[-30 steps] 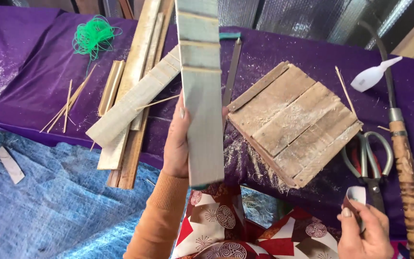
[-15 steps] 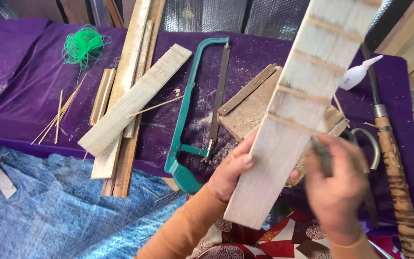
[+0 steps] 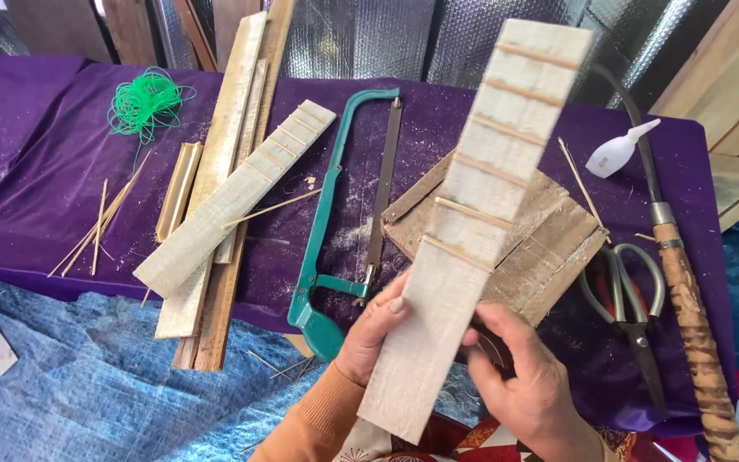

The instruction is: Sanding a wooden fretboard using sandpaper to smooth the surface and edges.

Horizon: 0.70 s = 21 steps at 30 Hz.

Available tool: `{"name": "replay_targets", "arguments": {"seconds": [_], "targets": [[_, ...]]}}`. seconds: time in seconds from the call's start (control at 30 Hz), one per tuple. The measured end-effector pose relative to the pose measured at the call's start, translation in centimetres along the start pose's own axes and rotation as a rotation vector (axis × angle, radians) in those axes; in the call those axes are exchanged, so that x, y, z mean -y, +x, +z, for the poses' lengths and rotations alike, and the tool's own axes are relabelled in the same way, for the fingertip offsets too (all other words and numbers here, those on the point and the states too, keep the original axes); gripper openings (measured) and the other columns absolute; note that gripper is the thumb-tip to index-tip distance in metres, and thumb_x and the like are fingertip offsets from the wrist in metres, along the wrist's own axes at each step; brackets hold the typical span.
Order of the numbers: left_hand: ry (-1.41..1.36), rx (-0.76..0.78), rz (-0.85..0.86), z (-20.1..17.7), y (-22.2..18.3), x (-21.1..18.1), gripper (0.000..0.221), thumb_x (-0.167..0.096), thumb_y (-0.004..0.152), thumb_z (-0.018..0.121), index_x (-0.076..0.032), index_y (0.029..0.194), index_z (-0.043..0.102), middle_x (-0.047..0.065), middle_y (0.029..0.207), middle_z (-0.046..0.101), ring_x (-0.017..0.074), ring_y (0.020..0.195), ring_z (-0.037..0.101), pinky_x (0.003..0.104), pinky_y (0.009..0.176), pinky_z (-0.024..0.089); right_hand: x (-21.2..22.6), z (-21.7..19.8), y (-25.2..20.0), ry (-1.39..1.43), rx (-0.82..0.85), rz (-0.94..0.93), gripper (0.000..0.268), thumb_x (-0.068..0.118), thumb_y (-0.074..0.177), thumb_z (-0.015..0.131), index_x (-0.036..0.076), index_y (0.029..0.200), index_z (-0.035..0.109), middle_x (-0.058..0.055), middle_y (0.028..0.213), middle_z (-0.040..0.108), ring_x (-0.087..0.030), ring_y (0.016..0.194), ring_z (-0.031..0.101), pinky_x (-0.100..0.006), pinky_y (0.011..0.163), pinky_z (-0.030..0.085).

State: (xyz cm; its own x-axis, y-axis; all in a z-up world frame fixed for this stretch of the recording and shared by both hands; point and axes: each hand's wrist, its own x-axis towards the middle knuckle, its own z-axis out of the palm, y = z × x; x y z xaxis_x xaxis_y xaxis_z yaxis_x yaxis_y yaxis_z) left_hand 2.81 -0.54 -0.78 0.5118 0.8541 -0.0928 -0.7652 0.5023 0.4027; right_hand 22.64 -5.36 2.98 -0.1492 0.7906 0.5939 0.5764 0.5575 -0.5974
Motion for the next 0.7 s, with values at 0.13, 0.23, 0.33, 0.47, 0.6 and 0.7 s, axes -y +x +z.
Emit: {"name": "replay_targets", "arguments": {"seconds": [0.13,0.23,0.33,0.47,0.6,0.7], "targets": [[0.062,-0.034,0.048,0.7,-0.4,-1.4,0.085,-0.028,0.084,0.078,-0.005,0.157,0.039,0.021,0.131,0.063,0.0322,0.104,0.069,0.045,0.084,0.062,0.8,-1.4,0.6,0.198,0.11,0.239,0.054,0.024,0.084,0.074,0.002,0.131,0.061,-0.014,0.134,0.07,-0.02,0.123,0.068,-0.031,0.109,0.052],[-0.04,0.001,0.014,1.4,-0.6,-3.6,0.085,-0.028,0.074,0.087,-0.006,0.142,0.043,0.033,0.128,0.059,0.0511,0.096,0.069,0.049,0.077,0.063,-1.2,-1.5,-0.2,0.08,-0.214,0.531,0.046,0.016,0.093,0.065,0.0,0.135,0.059,-0.013,0.129,0.067,-0.023,0.11,0.067,-0.032,0.093,0.058],[0.049,0.038,0.106,0.9,-0.2,-7.0,0.091,-0.033,0.076,0.085,-0.004,0.15,0.04,0.03,0.13,0.058,0.0489,0.089,0.071,0.043,0.065,0.063,-3.9,-1.4,-1.1,-0.039,-0.39,0.538,0.057,0.009,0.095,0.069,-0.012,0.144,0.049,-0.03,0.131,0.057,-0.034,0.124,0.057,-0.042,0.098,0.054],[0.083,0.039,0.259,1.6,1.4,-10.9,0.076,-0.043,0.085,0.076,0.008,0.134,0.047,0.028,0.105,0.067,0.036,0.085,0.073,0.035,0.062,0.063,-3.3,-0.2,-1.3,-0.04,-0.226,0.753,0.097,0.036,0.076,0.071,-0.002,0.156,0.031,-0.028,0.155,0.039,-0.036,0.141,0.042,-0.045,0.109,0.039],[-0.03,0.131,0.368,-0.4,5.4,-13.5,0.065,-0.036,0.091,0.074,0.005,0.135,0.05,0.027,0.112,0.066,0.0383,0.096,0.072,0.037,0.066,0.065,-2.1,1.6,-0.7,-0.1,0.076,0.938,0.116,0.034,0.061,0.088,0.027,0.158,0.025,-0.025,0.169,-0.006,-0.037,0.16,-0.004,-0.057,0.111,0.027],[-0.052,0.082,0.331,0.3,7.7,-13.9,0.065,-0.037,0.09,0.073,0.001,0.137,0.05,0.026,0.108,0.069,0.0319,0.092,0.074,0.035,0.064,0.064,-5.2,2.5,-3.1,-0.249,-0.025,0.61,0.11,0.024,0.061,0.09,0.021,0.156,0.037,-0.047,0.161,0.011,-0.049,0.158,0.007,-0.059,0.106,0.037]]}}
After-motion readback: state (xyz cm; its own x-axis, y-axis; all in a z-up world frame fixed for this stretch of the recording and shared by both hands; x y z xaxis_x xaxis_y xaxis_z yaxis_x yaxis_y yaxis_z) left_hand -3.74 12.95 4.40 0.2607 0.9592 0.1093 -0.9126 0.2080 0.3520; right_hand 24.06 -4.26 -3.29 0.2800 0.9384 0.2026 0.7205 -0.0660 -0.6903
